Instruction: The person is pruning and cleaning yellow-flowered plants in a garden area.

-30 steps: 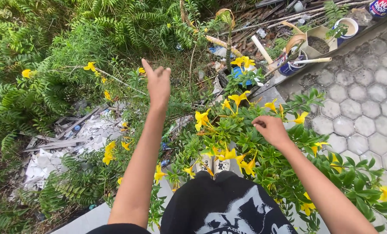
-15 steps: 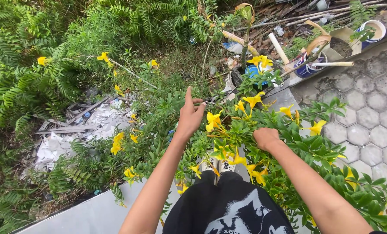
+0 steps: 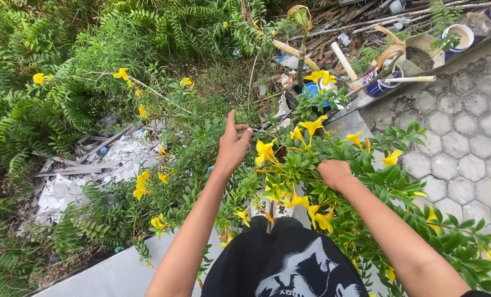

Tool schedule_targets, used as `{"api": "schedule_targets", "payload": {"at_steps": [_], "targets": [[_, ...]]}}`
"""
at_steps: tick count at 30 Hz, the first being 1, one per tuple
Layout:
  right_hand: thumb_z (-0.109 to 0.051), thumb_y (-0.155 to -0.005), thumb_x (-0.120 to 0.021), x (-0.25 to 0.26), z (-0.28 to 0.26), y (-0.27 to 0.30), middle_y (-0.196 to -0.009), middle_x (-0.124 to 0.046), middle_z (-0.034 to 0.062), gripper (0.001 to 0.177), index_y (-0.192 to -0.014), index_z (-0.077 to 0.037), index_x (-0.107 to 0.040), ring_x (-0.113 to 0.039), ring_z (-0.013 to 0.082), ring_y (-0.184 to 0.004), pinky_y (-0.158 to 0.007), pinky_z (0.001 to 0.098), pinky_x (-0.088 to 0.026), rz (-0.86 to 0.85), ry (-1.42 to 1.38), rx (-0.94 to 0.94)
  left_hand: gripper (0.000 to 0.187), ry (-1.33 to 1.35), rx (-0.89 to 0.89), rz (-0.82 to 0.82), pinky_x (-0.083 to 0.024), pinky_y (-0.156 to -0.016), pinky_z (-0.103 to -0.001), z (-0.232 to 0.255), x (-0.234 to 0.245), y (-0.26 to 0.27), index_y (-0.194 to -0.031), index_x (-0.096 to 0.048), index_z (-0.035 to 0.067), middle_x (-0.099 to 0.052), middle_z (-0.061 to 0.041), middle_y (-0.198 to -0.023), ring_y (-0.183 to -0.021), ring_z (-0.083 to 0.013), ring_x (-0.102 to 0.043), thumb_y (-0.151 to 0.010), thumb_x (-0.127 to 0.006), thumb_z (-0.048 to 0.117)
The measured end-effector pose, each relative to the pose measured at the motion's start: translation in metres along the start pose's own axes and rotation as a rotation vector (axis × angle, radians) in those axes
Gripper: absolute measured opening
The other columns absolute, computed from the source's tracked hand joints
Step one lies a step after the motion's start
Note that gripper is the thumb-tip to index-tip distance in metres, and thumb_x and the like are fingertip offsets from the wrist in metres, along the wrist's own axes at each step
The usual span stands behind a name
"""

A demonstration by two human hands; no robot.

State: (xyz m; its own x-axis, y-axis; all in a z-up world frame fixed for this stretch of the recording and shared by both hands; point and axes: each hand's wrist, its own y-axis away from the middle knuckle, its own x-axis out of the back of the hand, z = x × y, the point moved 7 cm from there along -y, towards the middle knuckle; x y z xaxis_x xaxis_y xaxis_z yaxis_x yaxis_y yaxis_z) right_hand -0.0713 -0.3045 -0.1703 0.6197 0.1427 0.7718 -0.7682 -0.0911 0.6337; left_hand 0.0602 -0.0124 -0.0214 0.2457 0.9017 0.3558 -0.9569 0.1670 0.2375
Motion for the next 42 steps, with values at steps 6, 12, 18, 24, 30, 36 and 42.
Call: {"api": "schedule_targets", "payload": {"at_steps": [6,12,18,24,30,36,42], "targets": [[-0.024,-0.087,-0.068,0.018,0.019,0.018,-0.107,-0.076,0.0051,0.02,-0.105,-0.022,-0.074,-0.071,0.0277,-0.106,-0.089,0.0446,-0.057,0.031,-0.227,-0.081,0.082,-0.015,0.015,0.002,-0.055,-0.093,-0.039,-0.019,-0.002,0.002,-0.162,-0.018,0.009,-0.072,-0.011,-0.122,-0.099,-0.0229,-0.073,-0.095,-0.063,0.024],[-0.031,-0.083,-0.073,0.013,0.011,0.026,-0.109,-0.075,0.0033,0.03,-0.113,-0.029,-0.07,-0.07,0.0263,-0.11,-0.093,0.0465,-0.055,-0.044,-0.241,-0.044,0.081,0.002,0.004,0.003,-0.055,-0.093,-0.039,-0.023,-0.003,0.006,-0.162,-0.017,0.009,-0.072,-0.011,-0.123,-0.101,-0.0222,-0.073,-0.096,-0.062,0.023],[-0.037,-0.085,-0.077,0.013,-0.001,0.037,-0.125,-0.065,0.0006,0.035,-0.119,-0.036,-0.07,-0.056,0.0235,-0.128,-0.106,0.0492,-0.044,-0.142,-0.181,-0.008,0.081,-0.016,0.06,-0.008,-0.053,-0.095,-0.04,-0.018,-0.003,0.014,-0.162,-0.019,0.01,-0.07,-0.012,-0.125,-0.107,-0.0235,-0.071,-0.095,-0.062,0.024],[-0.025,-0.082,-0.078,-0.007,0.004,0.025,-0.121,-0.068,-0.0039,0.02,-0.101,-0.03,-0.08,-0.058,0.0199,-0.128,-0.108,0.0463,-0.045,-0.095,-0.125,-0.008,0.081,-0.014,0.052,-0.005,-0.053,-0.097,-0.041,-0.022,-0.001,0.016,-0.161,-0.019,0.009,-0.07,-0.012,-0.125,-0.109,-0.0241,-0.072,-0.095,-0.062,0.025],[-0.03,-0.085,-0.073,0.005,-0.003,0.034,-0.123,-0.063,-0.0016,0.025,-0.108,-0.038,-0.077,-0.051,0.0198,-0.132,-0.11,0.0536,-0.037,-0.08,-0.143,0.018,0.08,-0.008,0.063,-0.006,-0.053,-0.097,-0.041,-0.025,0.0,0.018,-0.161,-0.021,0.01,-0.071,-0.012,-0.125,-0.109,-0.0237,-0.072,-0.094,-0.062,0.026],[-0.053,-0.083,-0.073,0.015,-0.014,0.039,-0.12,-0.063,-0.0015,0.025,-0.104,-0.041,-0.078,-0.05,0.0194,-0.129,-0.11,0.0507,-0.031,-0.155,-0.19,-0.005,0.079,-0.017,0.07,-0.007,-0.054,-0.094,-0.038,-0.032,-0.005,0.023,-0.16,-0.023,0.009,-0.073,-0.011,-0.121,-0.103,-0.0231,-0.073,-0.094,-0.062,0.026],[-0.054,-0.077,-0.081,0.019,-0.038,0.037,-0.122,-0.059,-0.0012,0.024,-0.094,-0.037,-0.081,-0.043,0.0206,-0.131,-0.108,0.0474,-0.029,-0.143,-0.02,0.058,0.078,0.007,0.091,-0.011,-0.055,-0.091,-0.038,-0.027,-0.003,0.03,-0.16,-0.024,0.01,-0.072,-0.012,-0.12,-0.101,-0.0229,-0.073,-0.093,-0.061,0.025]]}}
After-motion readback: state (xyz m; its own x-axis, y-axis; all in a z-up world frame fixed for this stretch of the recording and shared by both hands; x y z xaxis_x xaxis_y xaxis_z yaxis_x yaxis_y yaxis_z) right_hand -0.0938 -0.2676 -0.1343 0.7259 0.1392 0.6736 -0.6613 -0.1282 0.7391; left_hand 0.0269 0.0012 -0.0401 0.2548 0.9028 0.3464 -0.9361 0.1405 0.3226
